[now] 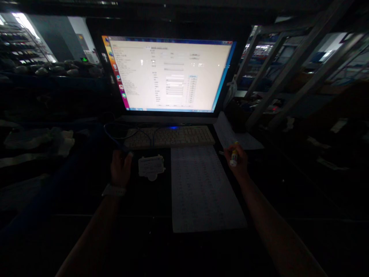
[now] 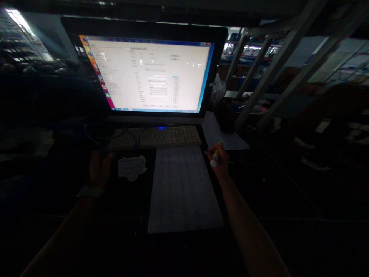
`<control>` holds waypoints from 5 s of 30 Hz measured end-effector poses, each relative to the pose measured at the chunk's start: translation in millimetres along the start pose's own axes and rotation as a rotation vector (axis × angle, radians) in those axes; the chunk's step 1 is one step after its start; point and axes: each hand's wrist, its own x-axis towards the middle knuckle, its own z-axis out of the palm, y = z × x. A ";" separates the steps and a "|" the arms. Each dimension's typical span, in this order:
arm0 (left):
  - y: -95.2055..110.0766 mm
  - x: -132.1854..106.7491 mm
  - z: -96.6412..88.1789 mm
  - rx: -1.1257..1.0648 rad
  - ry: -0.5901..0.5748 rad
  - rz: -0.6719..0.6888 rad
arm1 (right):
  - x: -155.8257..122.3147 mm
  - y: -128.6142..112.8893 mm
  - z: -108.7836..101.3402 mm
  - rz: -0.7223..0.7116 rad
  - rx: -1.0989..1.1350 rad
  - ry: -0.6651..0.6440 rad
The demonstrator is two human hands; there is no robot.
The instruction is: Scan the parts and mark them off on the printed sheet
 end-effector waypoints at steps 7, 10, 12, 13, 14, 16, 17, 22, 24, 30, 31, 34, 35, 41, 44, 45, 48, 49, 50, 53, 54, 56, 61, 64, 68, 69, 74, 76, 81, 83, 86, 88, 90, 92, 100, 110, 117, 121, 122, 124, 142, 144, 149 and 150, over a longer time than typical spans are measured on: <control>-1.5 0.0 1.5 -0.005 0.025 0.011 | -0.1 -0.4 1.9 -0.026 -0.010 0.010; -0.5 -0.3 1.6 -0.021 0.013 -0.004 | 0.0 -1.4 1.5 -0.011 -0.011 0.012; -0.8 -0.4 1.4 -0.021 0.004 -0.020 | -0.1 -1.6 0.9 -0.017 -0.002 0.007; -1.3 -0.3 1.3 -0.019 0.004 -0.025 | -0.2 -1.4 0.7 -0.023 0.004 0.002; -1.9 -0.3 1.2 -0.017 0.008 -0.027 | -0.3 -1.1 0.5 -0.024 0.010 -0.004; -3.5 -0.1 1.1 -0.012 0.011 -0.021 | -0.6 -0.4 0.3 -0.005 0.012 -0.009; -4.1 0.0 1.1 -0.008 0.010 -0.019 | -0.8 -0.4 0.3 0.012 0.010 -0.009; -4.0 0.3 0.6 0.010 0.006 -0.021 | -0.6 -4.1 0.6 0.035 0.014 -0.012; -3.0 0.6 -0.1 0.019 0.008 -0.026 | -0.4 -6.0 0.4 0.032 0.017 -0.014; -1.1 0.9 -0.9 0.032 -0.006 -0.026 | -0.6 -4.5 0.4 0.060 0.008 -0.028; -0.8 0.7 -0.6 0.030 0.002 -0.026 | -0.6 -3.7 0.6 0.061 0.003 -0.027; 0.1 -0.1 0.2 0.009 0.010 -0.039 | -0.5 -1.8 1.2 0.064 -0.012 -0.024; 0.3 -0.4 0.2 0.005 0.005 -0.044 | -0.6 -1.4 1.3 0.064 -0.011 -0.028; 2.0 0.2 -0.9 0.011 0.006 -0.053 | -1.1 -2.1 1.2 0.077 -0.005 -0.038; 3.3 0.3 -0.5 0.014 0.009 -0.055 | -0.8 -4.0 0.8 0.091 -0.005 -0.050; 3.7 0.2 -0.3 0.014 0.015 -0.054 | -0.6 -4.7 0.7 0.095 -0.005 -0.054; 5.2 -0.3 -0.4 0.016 0.013 -0.051 | -0.2 -6.4 0.1 0.097 -0.001 -0.052; 5.8 -0.3 -0.7 0.017 0.004 -0.051 | -0.1 -6.7 -0.1 0.099 0.000 -0.053; 6.3 -0.3 -1.2 0.017 -0.006 -0.052 | 0.0 -7.0 -0.2 0.101 0.001 -0.053; 7.7 0.2 -2.3 0.008 -0.017 -0.060 | -0.1 -6.8 -0.3 0.109 0.000 -0.057; 8.0 0.4 -2.4 0.004 -0.016 -0.064 | -0.2 -6.5 -0.1 0.107 0.004 -0.053; 7.9 0.6 -2.3 0.002 -0.008 -0.074 | -0.3 -5.6 0.2 0.102 0.013 -0.047; 3.9 0.4 -1.3 -0.002 -0.009 -0.057 | -0.8 -4.6 0.4 0.099 -0.005 -0.052; 2.6 0.2 -1.2 -0.005 -0.004 -0.051 | -0.9 -5.3 0.6 0.102 -0.009 -0.039; 4.7 -0.2 -1.6 -0.002 -0.013 -0.064 | -0.4 -4.6 1.6 0.088 -0.016 -0.022; 5.1 -0.3 -1.7 -0.001 -0.008 -0.064 | -0.3 -4.0 1.7 0.083 -0.022 -0.023; 1.9 -0.3 -2.4 0.001 -0.023 -0.052 | -0.5 -2.8 0.9 0.060 -0.010 -0.018; -0.6 -0.1 -2.5 -0.005 -0.032 -0.047 | -0.5 -3.8 0.4 0.065 -0.013 -0.026; -0.4 -0.1 -2.4 0.010 -0.011 -0.054 | -0.3 -6.0 0.6 0.082 -0.017 -0.027; 1.1 -0.4 -2.5 0.007 -0.026 -0.049 | -0.3 -5.5 0.9 0.080 -0.016 -0.031; 1.0 -0.7 -2.3 -0.003 -0.029 -0.050 | -0.3 -4.0 0.9 0.080 -0.022 -0.038; -0.8 -0.6 -1.8 -0.007 -0.025 -0.056 | -0.2 -3.7 0.6 0.080 -0.023 -0.039; -3.0 -0.5 -1.6 -0.004 -0.018 -0.054 | -0.1 -4.2 0.2 0.078 -0.019 -0.040; -4.2 -0.4 -1.7 0.002 -0.016 -0.050 | -0.1 -5.5 -0.3 0.077 -0.020 -0.044; -3.1 0.1 -2.2 0.007 -0.026 -0.045 | -1.0 -6.6 0.0 0.086 0.001 -0.039; -1.1 -0.1 -1.5 0.009 -0.024 -0.043 | -7.6 -0.2 3.9 0.053 0.098 -0.421; -3.8 0.1 -0.5 0.000 -0.032 -0.045 | -7.6 -7.4 3.6 -0.101 -0.084 -0.707; -7.5 0.1 0.8 0.008 -0.045 -0.064 | -2.9 -8.9 1.6 -0.058 -0.144 -0.809; -7.7 0.0 0.9 0.006 -0.047 -0.067 | -2.0 -9.2 1.0 -0.051 -0.151 -0.831; -6.9 -0.1 0.9 0.001 -0.049 -0.068 | -1.2 -9.5 0.2 -0.048 -0.158 -0.856; -10.2 -1.2 4.5 -0.067 -0.073 -0.083 | -0.6 -9.8 -1.0 -0.061 -0.110 -0.867; -11.7 -1.2 4.9 -0.069 -0.066 -0.073 | -0.7 -9.5 -1.5 -0.073 -0.103 -0.866; -10.5 -1.4 5.7 -0.064 -0.056 -0.068 | -0.7 -8.8 -2.4 -0.066 -0.103 -0.873; -10.2 -1.3 5.8 -0.069 -0.055 -0.067 | -0.5 -8.9 -2.4 -0.070 -0.111 -0.873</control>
